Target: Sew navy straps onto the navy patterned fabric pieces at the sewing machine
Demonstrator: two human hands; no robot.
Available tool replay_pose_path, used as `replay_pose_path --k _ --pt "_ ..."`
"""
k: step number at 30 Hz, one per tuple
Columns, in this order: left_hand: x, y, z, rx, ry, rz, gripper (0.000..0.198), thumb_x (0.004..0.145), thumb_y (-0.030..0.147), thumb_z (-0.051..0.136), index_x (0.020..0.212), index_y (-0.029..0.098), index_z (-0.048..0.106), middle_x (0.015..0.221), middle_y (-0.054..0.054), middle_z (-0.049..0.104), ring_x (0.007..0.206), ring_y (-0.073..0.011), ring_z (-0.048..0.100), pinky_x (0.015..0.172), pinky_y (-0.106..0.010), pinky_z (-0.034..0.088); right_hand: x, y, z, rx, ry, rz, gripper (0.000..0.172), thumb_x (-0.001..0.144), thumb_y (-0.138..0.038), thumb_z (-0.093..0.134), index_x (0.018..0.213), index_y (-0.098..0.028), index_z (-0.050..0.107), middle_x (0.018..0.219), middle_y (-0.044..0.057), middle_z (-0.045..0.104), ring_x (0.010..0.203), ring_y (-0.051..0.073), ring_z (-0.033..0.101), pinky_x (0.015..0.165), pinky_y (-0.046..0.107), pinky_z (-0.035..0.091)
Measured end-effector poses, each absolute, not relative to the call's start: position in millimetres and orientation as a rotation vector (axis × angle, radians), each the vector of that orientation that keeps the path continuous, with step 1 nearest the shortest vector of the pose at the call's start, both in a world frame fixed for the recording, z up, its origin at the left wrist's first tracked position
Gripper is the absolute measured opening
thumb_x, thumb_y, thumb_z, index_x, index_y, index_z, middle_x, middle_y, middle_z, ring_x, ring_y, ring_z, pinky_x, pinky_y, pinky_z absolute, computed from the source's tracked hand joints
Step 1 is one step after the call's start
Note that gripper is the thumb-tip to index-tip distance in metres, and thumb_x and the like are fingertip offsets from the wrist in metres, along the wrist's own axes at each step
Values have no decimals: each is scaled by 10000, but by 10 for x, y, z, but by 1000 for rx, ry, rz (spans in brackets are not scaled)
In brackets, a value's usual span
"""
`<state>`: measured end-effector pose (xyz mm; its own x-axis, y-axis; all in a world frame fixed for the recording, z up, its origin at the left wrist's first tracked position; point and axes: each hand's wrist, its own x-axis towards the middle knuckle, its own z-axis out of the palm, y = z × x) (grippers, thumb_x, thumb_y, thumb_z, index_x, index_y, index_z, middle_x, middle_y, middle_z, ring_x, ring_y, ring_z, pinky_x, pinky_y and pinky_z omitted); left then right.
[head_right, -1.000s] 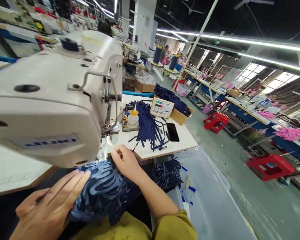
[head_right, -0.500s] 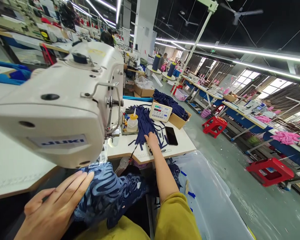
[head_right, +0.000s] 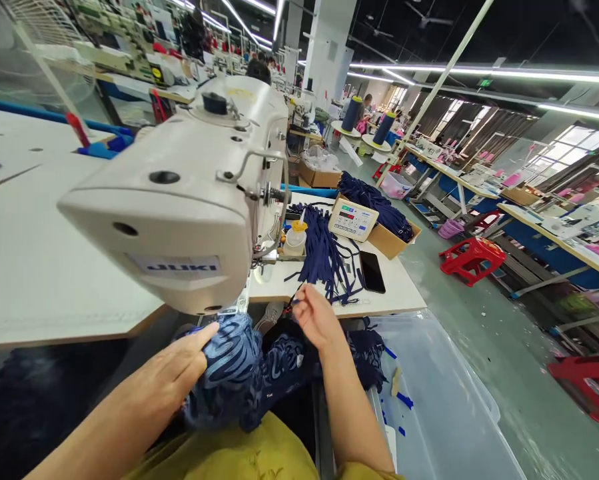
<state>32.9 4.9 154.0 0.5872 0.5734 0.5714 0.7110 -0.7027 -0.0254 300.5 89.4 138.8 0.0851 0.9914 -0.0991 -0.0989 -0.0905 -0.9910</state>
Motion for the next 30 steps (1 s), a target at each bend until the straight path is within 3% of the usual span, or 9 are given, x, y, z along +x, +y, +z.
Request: replay_pose_path --k 3,6,8,11,14,21,30 --pt "324 11 1569 -2573 -1177 -724 377 930 302 356 1244 187 531 1322 -93 567 1194 -247 503 987 -372 402 2686 685 1422 -974 -825 1722 294 811 -463 636 902 -184 625 707 -26 464 492 52 328 475 182 364" --pt "404 26 1651 -2508 -1188 -713 673 871 629 409 1293 114 506 1216 -135 630 1069 -290 557 908 -388 445 2481 618 1517 -903 -889 1786 365 868 -502 541 954 -165 652 719 -3 513 510 70 376 474 204 346" --pt "477 59 1701 -2427 -1204 -702 575 904 552 440 1222 89 560 1127 -132 666 991 -270 589 869 -380 468 2421 638 1585 -970 -1065 1614 415 902 -538 470 921 -165 652 636 -21 483 503 86 391 482 219 340" --pt "543 82 1727 -2437 -1200 -756 299 967 259 399 1114 122 621 1050 -89 692 943 -212 623 843 -345 499 2408 703 1644 -1078 -1339 1357 339 916 -486 486 856 -179 618 571 -53 423 497 90 409 503 220 346" --pt "520 53 1692 -2551 -1083 -846 352 951 92 310 1115 139 618 1092 -74 690 999 -167 635 879 -302 513 2429 742 1630 -1115 -1473 1238 207 908 -396 521 907 -199 584 632 -52 456 533 98 446 525 222 371" --pt "414 22 1555 -2592 -1129 -1044 288 926 84 420 1155 103 593 1163 -92 664 1113 -133 604 1011 -247 457 2405 657 1514 -1167 -1535 1222 173 882 -313 550 1031 -226 563 719 -45 482 620 113 455 572 227 377" --pt "465 32 1651 -2516 -983 -844 373 931 31 356 1180 126 617 1204 -50 672 1122 -151 607 996 -279 470 2346 667 1524 -1128 -1526 1304 175 850 -267 592 1018 -220 568 732 -46 487 658 115 462 618 232 385"
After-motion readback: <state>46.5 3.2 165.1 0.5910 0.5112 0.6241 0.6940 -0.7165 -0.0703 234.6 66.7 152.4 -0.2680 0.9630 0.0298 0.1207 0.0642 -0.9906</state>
